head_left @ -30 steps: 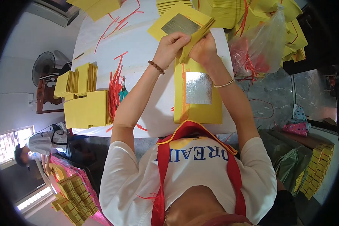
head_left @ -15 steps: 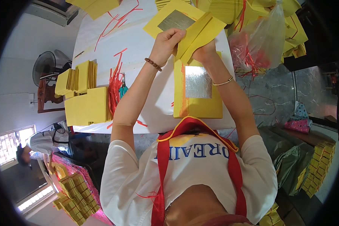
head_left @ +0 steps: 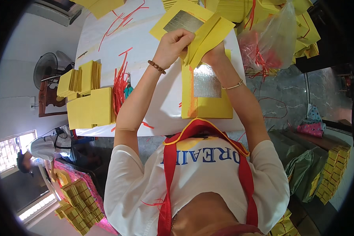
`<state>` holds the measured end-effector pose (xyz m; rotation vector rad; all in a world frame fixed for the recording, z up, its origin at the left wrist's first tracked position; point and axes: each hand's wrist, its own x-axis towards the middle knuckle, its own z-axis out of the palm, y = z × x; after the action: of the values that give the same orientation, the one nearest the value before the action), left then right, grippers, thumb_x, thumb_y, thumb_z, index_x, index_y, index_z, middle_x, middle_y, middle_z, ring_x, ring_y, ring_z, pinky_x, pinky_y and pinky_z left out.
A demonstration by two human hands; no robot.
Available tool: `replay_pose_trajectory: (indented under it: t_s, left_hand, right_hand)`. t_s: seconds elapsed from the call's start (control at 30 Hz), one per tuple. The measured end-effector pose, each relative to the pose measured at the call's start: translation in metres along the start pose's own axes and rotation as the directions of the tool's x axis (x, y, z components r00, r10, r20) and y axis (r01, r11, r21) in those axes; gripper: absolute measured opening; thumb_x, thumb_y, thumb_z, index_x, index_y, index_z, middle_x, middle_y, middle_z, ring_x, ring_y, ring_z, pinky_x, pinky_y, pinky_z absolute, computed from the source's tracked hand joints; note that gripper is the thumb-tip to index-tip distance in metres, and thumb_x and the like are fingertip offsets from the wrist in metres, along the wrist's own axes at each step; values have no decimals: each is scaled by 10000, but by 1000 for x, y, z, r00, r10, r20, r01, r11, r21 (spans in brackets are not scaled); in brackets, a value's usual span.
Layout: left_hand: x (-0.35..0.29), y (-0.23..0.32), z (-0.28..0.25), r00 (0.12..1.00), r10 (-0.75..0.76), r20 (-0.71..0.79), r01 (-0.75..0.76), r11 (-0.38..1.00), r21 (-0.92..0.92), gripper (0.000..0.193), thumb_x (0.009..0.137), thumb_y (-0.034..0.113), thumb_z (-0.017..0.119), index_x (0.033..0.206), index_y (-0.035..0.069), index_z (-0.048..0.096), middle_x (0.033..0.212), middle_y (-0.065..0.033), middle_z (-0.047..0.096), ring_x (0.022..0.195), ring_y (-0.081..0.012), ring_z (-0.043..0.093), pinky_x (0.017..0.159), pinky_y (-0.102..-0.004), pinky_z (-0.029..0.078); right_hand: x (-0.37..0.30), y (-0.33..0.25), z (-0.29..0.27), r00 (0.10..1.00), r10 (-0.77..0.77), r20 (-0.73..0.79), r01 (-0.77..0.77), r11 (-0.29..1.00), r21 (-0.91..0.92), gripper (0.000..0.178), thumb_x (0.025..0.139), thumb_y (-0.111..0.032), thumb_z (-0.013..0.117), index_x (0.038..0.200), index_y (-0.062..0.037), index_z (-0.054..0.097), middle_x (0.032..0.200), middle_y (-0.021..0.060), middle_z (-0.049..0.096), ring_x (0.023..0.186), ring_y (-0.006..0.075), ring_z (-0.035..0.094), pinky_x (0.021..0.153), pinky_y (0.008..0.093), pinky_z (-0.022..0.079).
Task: Folding and stacking yellow ritual paper sheets with silver foil centers.
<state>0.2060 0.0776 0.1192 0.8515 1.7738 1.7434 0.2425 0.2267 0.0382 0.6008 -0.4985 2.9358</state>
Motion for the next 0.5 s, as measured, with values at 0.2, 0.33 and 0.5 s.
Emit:
replay_pose_trajectory:
  t_s: [0.2,0.33,0.5]
  left_hand:
    - [-9,3,-1,1000,11,24,-13,995,97,217,881,203,551,897,-5,611,788,-16,602,728,-83,568,679,-228,462]
    - [-11,3,0,1000,-19,25,17,995,97,203,875,187,551,888,-5,616,784,-13,602,727,-84,562,686,-231,459]
    - [-14,3,4,1000,-8,14,7,996,90,195,870,177,551,876,-6,619,778,-17,599,716,-85,560,683,-230,460]
  right_hand:
    - [-3,6,15,971,50,-232,-33,997,75,376,895,-374,404,973,-39,554,912,83,599,831,260,592,769,443,501]
    - [-3,10,11,967,35,-254,-37,999,-4,374,891,-367,407,941,-32,565,902,84,599,822,259,590,761,443,501]
    - [-2,8,2,993,67,101,-79,989,128,392,893,-388,434,1112,-76,526,1064,108,567,969,265,561,824,439,481]
